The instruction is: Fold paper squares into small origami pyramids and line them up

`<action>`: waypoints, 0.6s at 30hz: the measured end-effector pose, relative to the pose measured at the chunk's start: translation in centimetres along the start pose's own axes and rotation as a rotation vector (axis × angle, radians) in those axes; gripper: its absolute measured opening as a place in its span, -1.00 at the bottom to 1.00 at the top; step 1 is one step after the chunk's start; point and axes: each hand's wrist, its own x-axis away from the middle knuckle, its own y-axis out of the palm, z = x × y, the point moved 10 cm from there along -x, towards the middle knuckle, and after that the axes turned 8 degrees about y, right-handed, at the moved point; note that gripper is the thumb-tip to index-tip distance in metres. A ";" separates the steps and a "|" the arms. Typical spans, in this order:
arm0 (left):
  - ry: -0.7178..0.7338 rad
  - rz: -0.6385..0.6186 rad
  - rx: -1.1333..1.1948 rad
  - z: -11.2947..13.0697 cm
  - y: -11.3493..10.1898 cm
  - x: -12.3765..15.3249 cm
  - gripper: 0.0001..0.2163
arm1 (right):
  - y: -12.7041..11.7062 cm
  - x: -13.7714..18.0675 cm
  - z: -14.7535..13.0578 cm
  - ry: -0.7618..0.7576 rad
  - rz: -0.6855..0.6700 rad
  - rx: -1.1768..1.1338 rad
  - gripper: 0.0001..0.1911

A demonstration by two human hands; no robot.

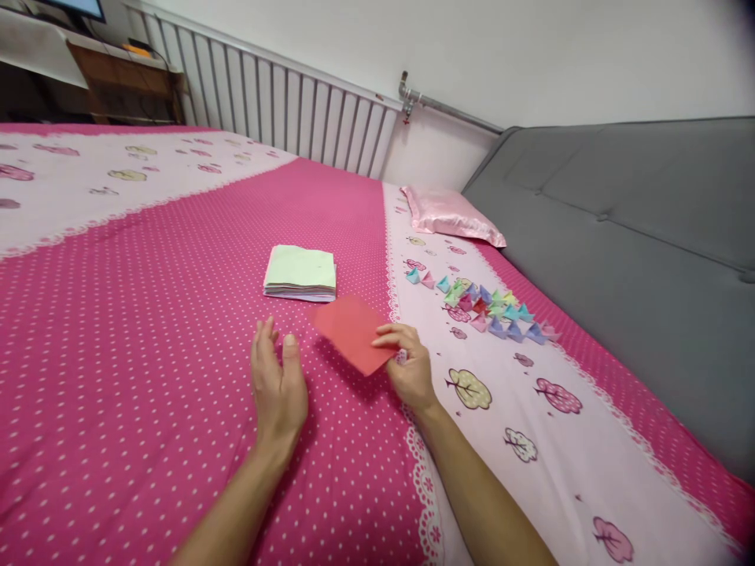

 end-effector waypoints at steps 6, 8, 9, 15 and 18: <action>0.158 0.018 -0.116 1.9 -0.1 0.3 -0.54 | 4.7 0.9 1.1 -0.018 -0.415 0.258 -0.65; 0.205 0.000 -0.138 2.6 0.2 0.4 -0.54 | 4.7 0.9 1.0 -0.035 -0.444 0.234 -0.67; 0.233 -0.006 -0.149 2.9 0.3 0.5 -0.54 | 4.6 0.9 0.8 -0.043 -0.453 0.212 -0.69; 0.481 -0.017 -0.262 5.3 0.6 1.5 -0.55 | 4.8 1.7 -0.3 -0.058 -0.621 0.045 -0.83; 0.643 -0.139 -0.355 6.3 2.5 2.5 -0.59 | 4.5 1.5 0.1 -0.059 -0.628 0.080 -0.82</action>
